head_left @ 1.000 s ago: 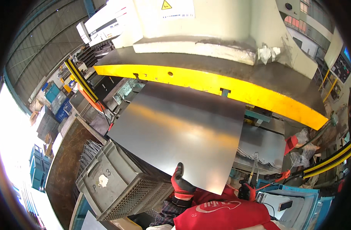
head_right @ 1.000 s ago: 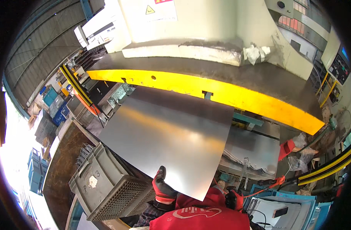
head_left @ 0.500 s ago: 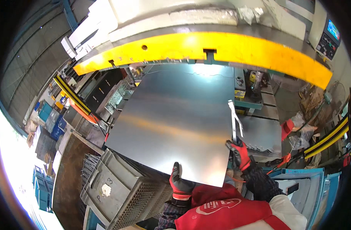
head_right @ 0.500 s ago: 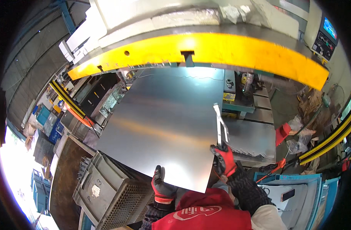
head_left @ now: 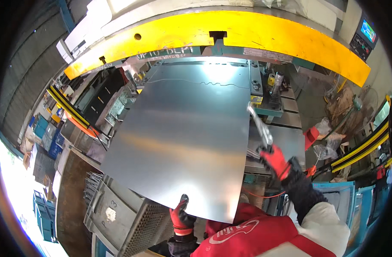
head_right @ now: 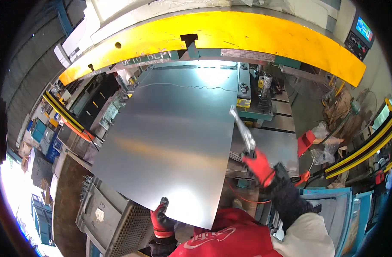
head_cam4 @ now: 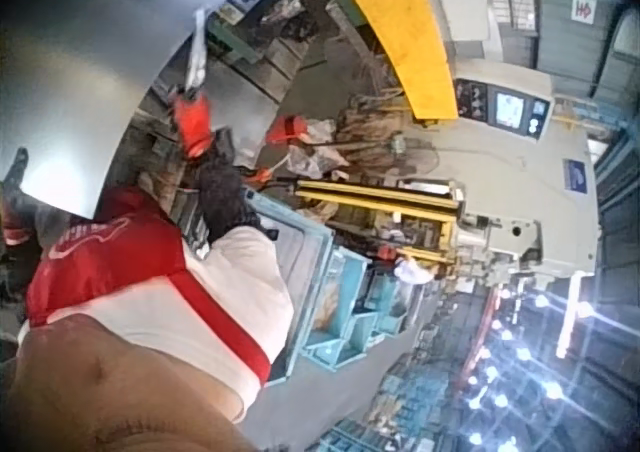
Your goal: Operator uses tongs to position and remove metal sheets from a press brake machine during a stamping/forming process.
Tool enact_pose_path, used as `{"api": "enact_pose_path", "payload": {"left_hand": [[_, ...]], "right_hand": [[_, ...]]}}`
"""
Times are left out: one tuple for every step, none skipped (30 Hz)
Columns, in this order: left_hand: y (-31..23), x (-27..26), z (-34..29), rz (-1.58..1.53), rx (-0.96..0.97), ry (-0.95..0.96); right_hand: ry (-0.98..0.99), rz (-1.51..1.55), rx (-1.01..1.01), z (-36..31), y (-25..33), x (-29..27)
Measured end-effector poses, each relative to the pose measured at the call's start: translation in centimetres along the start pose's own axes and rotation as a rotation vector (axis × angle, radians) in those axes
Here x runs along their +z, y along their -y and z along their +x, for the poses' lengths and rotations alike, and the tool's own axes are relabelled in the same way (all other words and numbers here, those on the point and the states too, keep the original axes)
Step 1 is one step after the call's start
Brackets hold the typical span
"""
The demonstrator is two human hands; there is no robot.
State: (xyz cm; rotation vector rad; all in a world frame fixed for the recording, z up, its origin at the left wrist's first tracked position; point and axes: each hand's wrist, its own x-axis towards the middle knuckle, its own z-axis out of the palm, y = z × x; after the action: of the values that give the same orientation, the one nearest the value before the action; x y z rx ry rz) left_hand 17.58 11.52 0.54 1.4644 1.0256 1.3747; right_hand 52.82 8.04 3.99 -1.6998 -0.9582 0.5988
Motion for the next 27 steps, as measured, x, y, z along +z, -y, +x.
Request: {"api": "enact_pose_path", "payload": {"left_hand": [[-0.1,0.0,-0.3,0.067,0.018,-0.036],[0.8,-0.6,-0.3,0.214,0.084,-0.027],[1.0,-0.4,-0.5,0.207,0.089,-0.031],[1.2,-0.3,-0.6,0.077,0.013,-0.092],[1.2,-0.2,-0.6,-0.054,-0.063,-0.154],[0.3,0.1,-0.4,0.013,-0.038,-0.134],[0.2,0.5,-0.4,0.005,-0.032,-0.137],[0.3,0.4,-0.7,-0.021,-0.098,-0.166],[0.3,0.4,-0.9,-0.051,-0.164,-0.191],[0.2,0.5,-0.8,-0.042,-0.166,-0.203],[0.1,0.6,-0.7,-0.071,-0.189,-0.202],[0.1,0.9,-0.6,-0.102,-0.212,-0.196],[0.0,0.7,-0.7,-0.092,-0.214,-0.204],[0.0,0.8,-0.7,-0.082,-0.122,-0.185],[0.0,0.9,-0.7,-0.074,-0.029,-0.161],[-0.1,0.7,-0.8,-0.095,-0.040,-0.157],[0.2,0.1,-1.0,-0.084,-0.041,-0.168],[0.7,-0.3,-1.1,-0.054,-0.049,-0.145],[1.0,-0.4,-1.0,-0.027,-0.055,-0.119],[0.9,-0.3,-0.8,-0.030,-0.050,-0.115],[0.6,-0.3,-0.6,0.108,-0.004,-0.058],[0.3,-0.2,-0.6,0.242,0.039,0.011],[0.2,0.2,-0.6,0.239,0.041,0.018],[0.0,0.5,-0.5,0.069,-0.032,-0.033],[-0.2,0.4,-0.5,-0.098,-0.107,-0.071],[-0.1,0.1,-0.4,-0.093,-0.104,-0.055],[0.2,-0.3,-0.6,-0.150,-0.150,-0.059]], "right_hand": [[0.044,0.078,0.172,2.6,3.2,-1.4],[0.034,-0.058,0.078,5.7,3.4,-2.8],[0.020,-0.197,-0.016,8.6,3.3,-4.1],[0.012,-0.263,-0.024,11.2,4.2,-4.1],[0.006,-0.330,-0.033,13.5,5.1,-3.9],[-0.045,-0.500,-0.178,16.0,4.7,-4.0],[-0.102,-0.668,-0.326,18.5,4.0,-4.3],[-0.092,-0.664,-0.338,20.7,3.5,-3.7],[-0.072,-0.802,-0.257,22.5,3.1,-3.2],[-0.045,-0.935,-0.169,23.7,3.0,-2.7],[-0.035,-0.930,-0.172,24.5,2.8,-2.8],[0.021,-0.918,-0.145,25.2,2.4,-3.2],[0.083,-0.902,-0.120,25.0,2.5,-2.9],[0.116,-0.747,-0.042,24.5,2.5,-3.0],[0.185,-0.584,-0.067,23.4,2.2,-3.6],[0.261,-0.419,-0.097,20.8,3.3,-4.0],[0.306,-0.159,0.058,18.0,4.5,-4.4],[0.337,0.098,0.211,15.0,5.6,-5.2],[0.294,0.178,0.219,12.5,5.9,-6.1],[0.247,0.257,0.226,10.4,5.7,-7.2],[0.248,0.353,0.224,8.4,5.2,-8.1],[0.237,0.447,0.226,6.8,4.8,-9.2],[0.229,0.448,0.227,6.6,4.8,-9.7],[0.235,0.361,0.212,6.7,4.9,-10.0],[0.230,0.280,0.203,6.3,5.1,-10.4],[0.218,0.255,0.215,6.5,6.6,-9.8],[0.226,0.259,0.248,7.5,6.2,-9.3]]}}
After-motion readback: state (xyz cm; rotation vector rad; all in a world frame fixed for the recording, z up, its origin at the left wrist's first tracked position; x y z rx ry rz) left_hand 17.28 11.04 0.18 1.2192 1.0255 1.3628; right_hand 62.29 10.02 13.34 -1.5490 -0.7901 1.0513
